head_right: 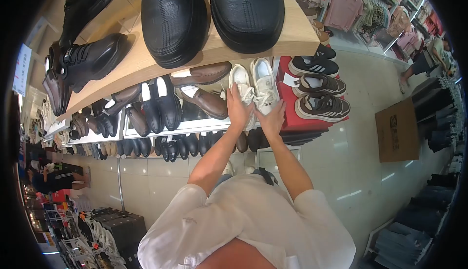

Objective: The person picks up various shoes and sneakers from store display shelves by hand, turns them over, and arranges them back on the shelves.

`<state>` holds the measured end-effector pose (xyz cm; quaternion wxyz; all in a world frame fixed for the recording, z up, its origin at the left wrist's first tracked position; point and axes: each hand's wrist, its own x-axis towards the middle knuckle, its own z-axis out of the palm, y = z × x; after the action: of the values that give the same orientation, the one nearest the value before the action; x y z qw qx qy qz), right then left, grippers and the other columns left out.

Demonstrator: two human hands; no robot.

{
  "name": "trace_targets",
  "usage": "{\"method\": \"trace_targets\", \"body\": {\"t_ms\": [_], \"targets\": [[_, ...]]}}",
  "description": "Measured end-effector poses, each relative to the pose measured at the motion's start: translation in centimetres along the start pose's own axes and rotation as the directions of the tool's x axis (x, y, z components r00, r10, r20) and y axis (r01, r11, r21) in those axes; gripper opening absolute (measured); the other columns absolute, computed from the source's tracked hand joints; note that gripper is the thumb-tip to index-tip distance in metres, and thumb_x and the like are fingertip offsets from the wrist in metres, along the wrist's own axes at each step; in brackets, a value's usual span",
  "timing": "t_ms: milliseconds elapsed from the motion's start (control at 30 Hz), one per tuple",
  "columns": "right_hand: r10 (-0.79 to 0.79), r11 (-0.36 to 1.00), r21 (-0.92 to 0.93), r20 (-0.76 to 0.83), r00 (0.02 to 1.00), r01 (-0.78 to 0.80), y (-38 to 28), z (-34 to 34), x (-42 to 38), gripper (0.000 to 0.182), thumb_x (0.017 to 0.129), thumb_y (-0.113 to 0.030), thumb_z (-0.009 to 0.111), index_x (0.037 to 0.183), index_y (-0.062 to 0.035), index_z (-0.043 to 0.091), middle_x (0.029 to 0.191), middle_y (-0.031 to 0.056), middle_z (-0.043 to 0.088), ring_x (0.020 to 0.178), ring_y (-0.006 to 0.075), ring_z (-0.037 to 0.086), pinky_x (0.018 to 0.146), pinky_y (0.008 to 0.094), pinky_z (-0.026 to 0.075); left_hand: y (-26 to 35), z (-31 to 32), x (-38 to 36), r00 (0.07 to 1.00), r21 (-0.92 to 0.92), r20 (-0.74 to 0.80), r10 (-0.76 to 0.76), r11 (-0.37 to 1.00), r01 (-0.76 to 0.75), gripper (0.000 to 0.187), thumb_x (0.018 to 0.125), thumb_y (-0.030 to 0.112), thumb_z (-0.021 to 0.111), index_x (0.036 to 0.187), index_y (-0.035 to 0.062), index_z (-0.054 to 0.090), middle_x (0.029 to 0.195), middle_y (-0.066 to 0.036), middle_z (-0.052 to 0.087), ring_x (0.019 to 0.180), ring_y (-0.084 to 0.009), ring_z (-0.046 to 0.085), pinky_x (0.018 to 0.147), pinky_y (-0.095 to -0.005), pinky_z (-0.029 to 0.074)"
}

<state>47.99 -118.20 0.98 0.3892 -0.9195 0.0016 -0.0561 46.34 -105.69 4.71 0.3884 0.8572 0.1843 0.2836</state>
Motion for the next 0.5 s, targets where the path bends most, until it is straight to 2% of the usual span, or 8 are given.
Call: {"method": "trace_targets", "body": {"t_ms": [67,100,133,167,233,267,367,500], "targets": [[0.038,0.999,-0.005,0.028,0.999,-0.038,0.3,-0.3,0.4,0.112,0.070,-0.043,0.083,0.150,0.0051,0.021,0.152,0.0286,0.027,0.139,0.0444,0.032,0.109,0.0549,0.034,0.6,-0.1,0.0,0.995,0.084,0.048,-0.083,0.993,0.079,0.092,0.068,0.009,0.081,0.147,0.0078,0.035,0.146,-0.037,0.031,0.133,-0.0516,0.037,0.110,-0.0497,0.034],[-0.063,0.998,0.031,0.026,0.998,0.063,0.5,-0.6,0.9,0.111,0.070,-0.041,0.083,0.151,0.0031,0.021,0.152,0.0278,0.029,0.138,0.0444,0.035,0.109,0.0549,0.034,0.2,-0.2,-0.2,0.998,0.041,0.026,-0.050,0.998,0.049,0.084,0.069,0.008,0.079,0.144,0.0052,0.039,0.146,-0.036,0.032,0.133,-0.0511,0.037,0.110,-0.0499,0.034],[-0.167,0.984,0.066,0.020,0.986,0.165,0.4,-0.7,1.5,0.109,0.070,-0.040,0.083,0.151,0.0010,0.021,0.151,0.0271,0.030,0.136,0.0444,0.037,0.108,0.0549,0.035,-0.1,0.2,-0.1,0.999,0.039,0.022,-0.044,0.998,0.043,0.084,0.069,0.008,0.079,0.144,0.0052,0.039,0.146,-0.036,0.032,0.133,-0.0511,0.037,0.110,-0.0499,0.034],[-0.097,0.993,0.068,0.086,0.992,0.091,0.6,-0.8,1.6,0.101,0.073,-0.036,0.081,0.150,-0.0012,0.026,0.148,0.0259,0.036,0.132,0.0440,0.041,0.107,0.0541,0.036,-0.6,0.3,-0.8,1.000,0.018,-0.023,0.002,1.000,-0.002,0.081,0.070,0.007,0.078,0.142,0.0063,0.041,0.145,-0.034,0.034,0.131,-0.0503,0.039,0.109,-0.0491,0.036],[-0.103,0.986,0.134,0.050,0.993,0.096,0.5,-0.5,2.0,0.095,0.075,-0.035,0.079,0.148,-0.0001,0.030,0.147,0.0258,0.039,0.130,0.0439,0.043,0.106,0.0536,0.037,-0.2,0.2,-1.2,0.990,0.050,-0.095,0.105,0.994,-0.100,0.077,0.071,0.005,0.076,0.140,0.0071,0.042,0.144,-0.031,0.036,0.129,-0.0488,0.041,0.108,-0.0485,0.036],[-0.105,0.976,0.193,0.021,0.994,0.099,0.7,-0.4,1.9,0.089,0.076,-0.033,0.077,0.146,0.0011,0.033,0.145,0.0257,0.041,0.128,0.0438,0.044,0.105,0.0532,0.037,-0.1,0.1,-1.2,0.990,0.052,-0.094,0.105,0.994,-0.100,0.077,0.071,0.005,0.076,0.140,0.0071,0.042,0.144,-0.031,0.036,0.129,-0.0488,0.041,0.108,-0.0485,0.036],[-0.061,0.977,0.203,-0.056,0.997,0.071,0.6,0.8,1.0,0.078,0.081,-0.032,0.073,0.142,0.0023,0.038,0.144,0.0254,0.042,0.129,0.0439,0.044,0.105,0.0527,0.037,-0.1,0.1,-1.1,0.991,0.036,-0.077,0.112,0.993,-0.109,0.077,0.071,0.005,0.076,0.140,0.0067,0.041,0.145,-0.032,0.034,0.131,-0.0490,0.038,0.109,-0.0491,0.035],[-0.082,0.987,0.129,-0.079,0.993,0.092,0.6,1.5,0.0,0.077,0.084,-0.032,0.071,0.143,0.0022,0.035,0.145,0.0259,0.040,0.132,0.0437,0.042,0.106,0.0530,0.037,-0.3,0.0,-0.2,0.997,0.021,-0.047,0.066,0.998,-0.065,0.080,0.069,0.005,0.079,0.139,0.0047,0.041,0.144,-0.033,0.033,0.130,-0.0510,0.038,0.108,-0.0513,0.033]]}}
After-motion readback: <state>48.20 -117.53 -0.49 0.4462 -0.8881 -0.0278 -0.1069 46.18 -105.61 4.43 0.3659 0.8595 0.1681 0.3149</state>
